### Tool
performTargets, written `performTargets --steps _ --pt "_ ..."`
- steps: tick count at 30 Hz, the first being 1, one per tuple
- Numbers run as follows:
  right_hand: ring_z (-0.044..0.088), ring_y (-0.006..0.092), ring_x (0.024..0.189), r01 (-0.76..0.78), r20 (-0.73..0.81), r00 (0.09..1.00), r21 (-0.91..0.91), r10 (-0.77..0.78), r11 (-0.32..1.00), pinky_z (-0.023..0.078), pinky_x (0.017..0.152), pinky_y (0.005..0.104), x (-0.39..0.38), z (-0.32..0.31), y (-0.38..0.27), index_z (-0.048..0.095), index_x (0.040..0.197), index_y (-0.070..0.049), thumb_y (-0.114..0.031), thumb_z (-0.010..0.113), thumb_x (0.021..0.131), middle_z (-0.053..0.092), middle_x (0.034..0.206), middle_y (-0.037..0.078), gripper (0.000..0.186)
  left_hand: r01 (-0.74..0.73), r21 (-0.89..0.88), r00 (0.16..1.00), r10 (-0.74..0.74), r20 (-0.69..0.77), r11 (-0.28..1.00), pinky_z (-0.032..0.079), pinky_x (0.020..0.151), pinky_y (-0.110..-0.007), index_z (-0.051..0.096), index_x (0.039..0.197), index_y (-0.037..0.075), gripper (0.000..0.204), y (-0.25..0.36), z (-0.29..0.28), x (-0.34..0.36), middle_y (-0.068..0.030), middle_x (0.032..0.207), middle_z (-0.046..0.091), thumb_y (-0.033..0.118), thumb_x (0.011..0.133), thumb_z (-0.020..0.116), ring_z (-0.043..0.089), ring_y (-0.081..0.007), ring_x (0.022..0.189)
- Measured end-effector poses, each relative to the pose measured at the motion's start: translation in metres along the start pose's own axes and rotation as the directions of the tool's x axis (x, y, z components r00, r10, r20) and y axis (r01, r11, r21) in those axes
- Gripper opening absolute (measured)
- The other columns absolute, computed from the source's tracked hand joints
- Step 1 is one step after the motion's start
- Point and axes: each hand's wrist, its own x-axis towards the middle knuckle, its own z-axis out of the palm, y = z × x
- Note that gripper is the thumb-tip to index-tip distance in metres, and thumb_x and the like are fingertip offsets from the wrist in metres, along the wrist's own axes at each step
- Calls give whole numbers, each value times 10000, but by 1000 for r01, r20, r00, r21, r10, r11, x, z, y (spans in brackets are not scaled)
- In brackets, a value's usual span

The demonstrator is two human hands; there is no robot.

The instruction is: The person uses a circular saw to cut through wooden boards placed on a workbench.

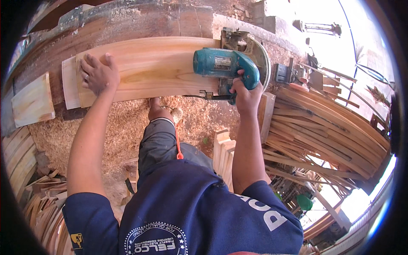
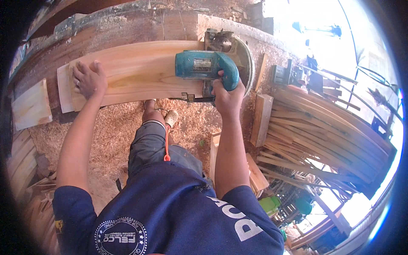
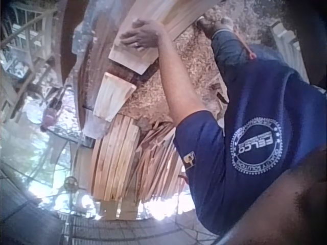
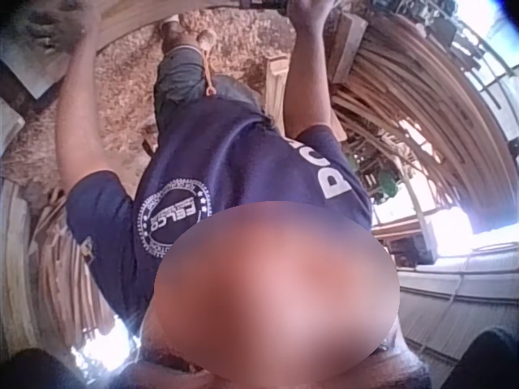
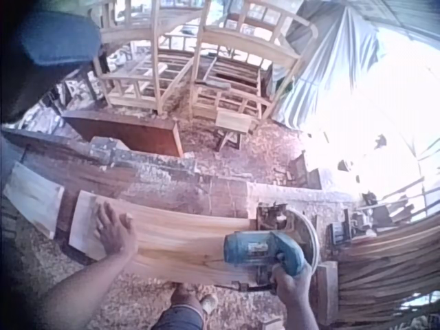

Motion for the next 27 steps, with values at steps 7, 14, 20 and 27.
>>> performTargets --steps 7,14,20,27 --pt "632 115 612 17 39 999 6 -17 1000 499 565 279 2 -3 -4 668 1089 2 -12 660 872 676 797 39 218 -26 -4 997 26 -67 1000 305 1149 -649 373 1599 93 794 -4 1 -3 -188 1669 325 623 1014 456 321 -406 1526" --pt "633 124 619 12 47 999 69 -15 998 501 578 284 7 1 -9 674 1099 16 -23 677 856 671 778 44 246 11 -5 1000 -12 -28 1000 306 1154 -631 369 1601 77 811 -15 -13 -6 -200 1678 305 609 1000 485 314 -400 1530" --pt "619 107 644 4 60 998 -6 -4 1000 491 593 269 -14 9 -59 674 1122 8 -48 701 854 667 803 30 275 25 -67 997 -30 -75 997 316 1142 -627 361 1615 120 788 -26 -56 9 -202 1675 313 589 997 498 325 -407 1524" --pt "584 88 650 -130 27 990 -165 136 978 476 595 274 -110 -55 -100 691 1128 9 -99 713 864 656 802 9 286 -20 -160 1000 22 7 987 280 1161 -644 369 1625 250 686 -32 -115 22 -184 1709 240 553 1019 478 286 -412 1540"
